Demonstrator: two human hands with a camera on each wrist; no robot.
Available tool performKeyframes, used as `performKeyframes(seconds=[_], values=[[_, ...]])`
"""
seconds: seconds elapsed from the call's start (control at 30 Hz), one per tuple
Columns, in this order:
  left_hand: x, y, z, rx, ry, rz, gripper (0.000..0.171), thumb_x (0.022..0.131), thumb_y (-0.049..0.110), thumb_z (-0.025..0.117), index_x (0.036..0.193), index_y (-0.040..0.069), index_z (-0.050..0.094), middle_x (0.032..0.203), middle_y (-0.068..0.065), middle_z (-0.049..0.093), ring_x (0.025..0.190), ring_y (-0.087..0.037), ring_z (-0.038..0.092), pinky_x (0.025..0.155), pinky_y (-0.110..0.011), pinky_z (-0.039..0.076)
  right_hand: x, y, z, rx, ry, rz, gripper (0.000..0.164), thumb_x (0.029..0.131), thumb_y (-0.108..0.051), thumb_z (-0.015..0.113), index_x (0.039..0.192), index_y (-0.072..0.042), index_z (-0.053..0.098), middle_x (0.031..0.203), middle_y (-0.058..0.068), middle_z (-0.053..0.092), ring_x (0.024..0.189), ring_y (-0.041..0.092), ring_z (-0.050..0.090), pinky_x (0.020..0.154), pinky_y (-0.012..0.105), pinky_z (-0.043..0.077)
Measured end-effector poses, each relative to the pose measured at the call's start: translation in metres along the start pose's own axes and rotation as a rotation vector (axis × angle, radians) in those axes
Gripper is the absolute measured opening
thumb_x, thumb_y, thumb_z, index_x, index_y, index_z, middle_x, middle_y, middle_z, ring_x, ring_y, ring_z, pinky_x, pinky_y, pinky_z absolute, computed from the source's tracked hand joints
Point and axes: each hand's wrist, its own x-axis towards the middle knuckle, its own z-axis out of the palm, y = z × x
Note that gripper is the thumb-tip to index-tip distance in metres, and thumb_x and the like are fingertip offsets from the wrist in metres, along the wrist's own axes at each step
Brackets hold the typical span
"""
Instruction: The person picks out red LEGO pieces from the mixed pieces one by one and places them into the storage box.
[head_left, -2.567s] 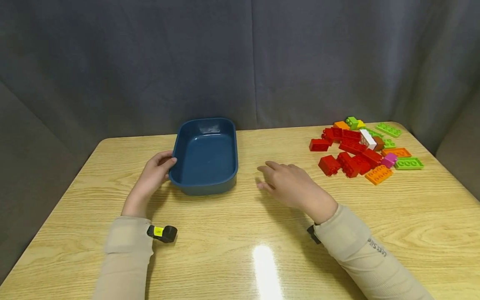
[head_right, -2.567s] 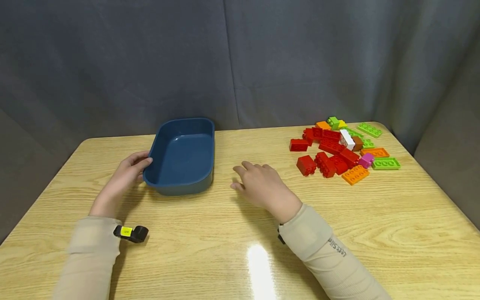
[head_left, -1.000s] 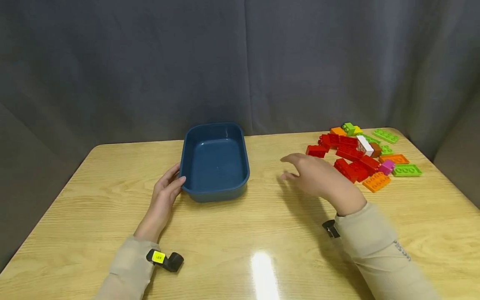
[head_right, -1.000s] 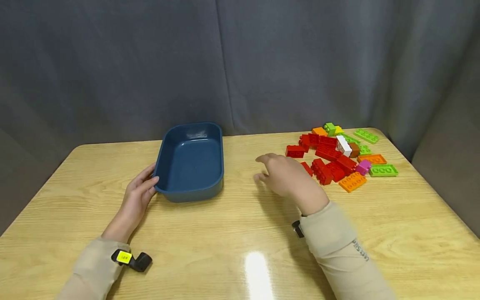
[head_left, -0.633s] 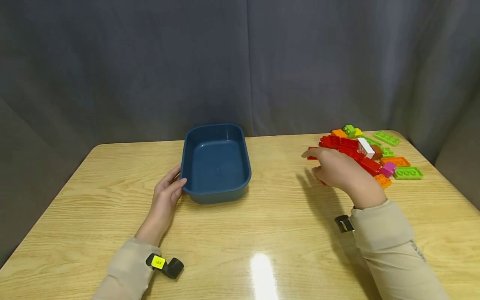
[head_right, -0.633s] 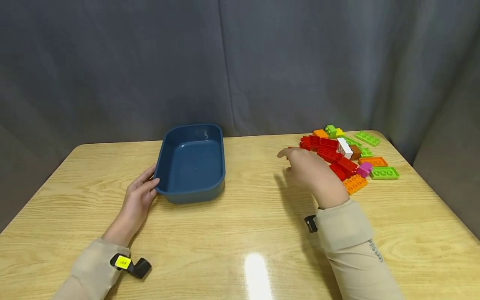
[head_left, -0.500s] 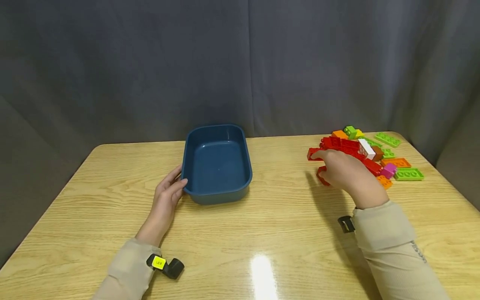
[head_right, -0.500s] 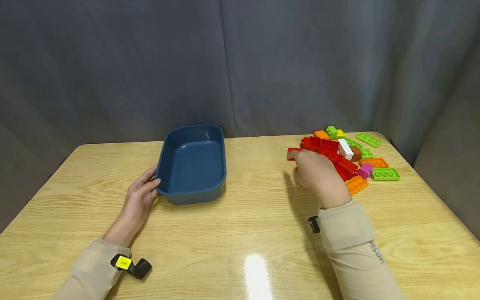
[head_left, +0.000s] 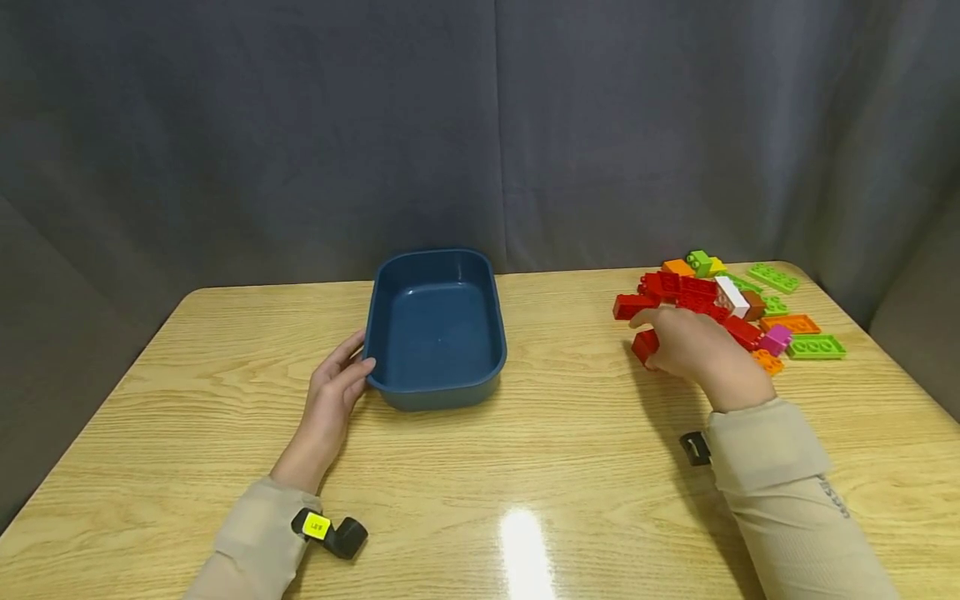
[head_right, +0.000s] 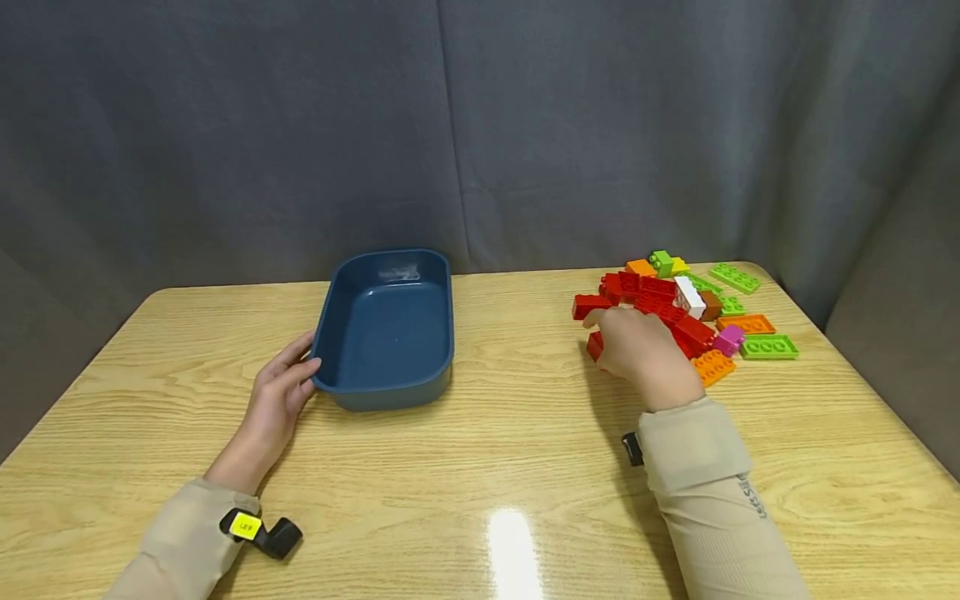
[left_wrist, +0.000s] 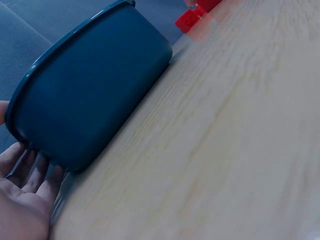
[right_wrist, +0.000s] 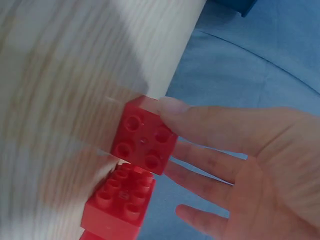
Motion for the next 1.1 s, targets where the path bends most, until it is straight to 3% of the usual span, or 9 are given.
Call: performKeyframes(seconds=[0.33, 0.57, 0.8, 1.1], values=[[-0.001, -0.001, 0.000, 0.081, -0.001, 0.033, 0.053, 0.097, 0.018, 0.044, 0.147, 0.007, 0.031, 0.149, -0.015, 0.035, 0.132, -0.024, 0.038, 0.092, -0.011, 0.043, 0.005, 0.006, 0.010, -0.009, -0.002, -0.028, 0.037, 0.076, 0.000, 0.066, 0.113, 0.003, 0.063, 0.098, 0.022, 0.068, 0.080, 0.030, 0.055, 0.081, 0.049, 0.053], [0.001, -0.001, 0.001, 0.076, -0.004, 0.026, 0.053, 0.097, 0.017, 0.045, 0.146, 0.006, 0.032, 0.148, -0.014, 0.036, 0.129, -0.020, 0.040, 0.092, -0.010, 0.044, 0.005, 0.009, 0.015, -0.001, -0.002, -0.039, 0.033, 0.078, 0.002, 0.061, 0.112, 0.002, 0.064, 0.096, 0.021, 0.066, 0.078, 0.029, 0.054, 0.079, 0.048, 0.053], [0.001, -0.003, 0.000, 0.091, -0.016, 0.019, 0.054, 0.097, 0.018, 0.044, 0.147, 0.007, 0.030, 0.148, -0.015, 0.035, 0.131, -0.023, 0.038, 0.090, -0.007, 0.043, 0.006, 0.007, 0.013, 0.000, 0.028, -0.049, 0.030, 0.079, 0.001, 0.060, 0.109, 0.003, 0.064, 0.092, 0.020, 0.067, 0.075, 0.029, 0.055, 0.078, 0.048, 0.053], [0.002, -0.004, -0.001, 0.108, -0.029, 0.009, 0.054, 0.097, 0.019, 0.044, 0.148, 0.008, 0.029, 0.150, -0.013, 0.034, 0.134, -0.023, 0.036, 0.095, -0.013, 0.040, 0.006, 0.001, 0.009, 0.014, 0.052, -0.067, 0.036, 0.074, 0.001, 0.068, 0.109, 0.003, 0.063, 0.093, 0.020, 0.065, 0.079, 0.030, 0.054, 0.078, 0.047, 0.053]])
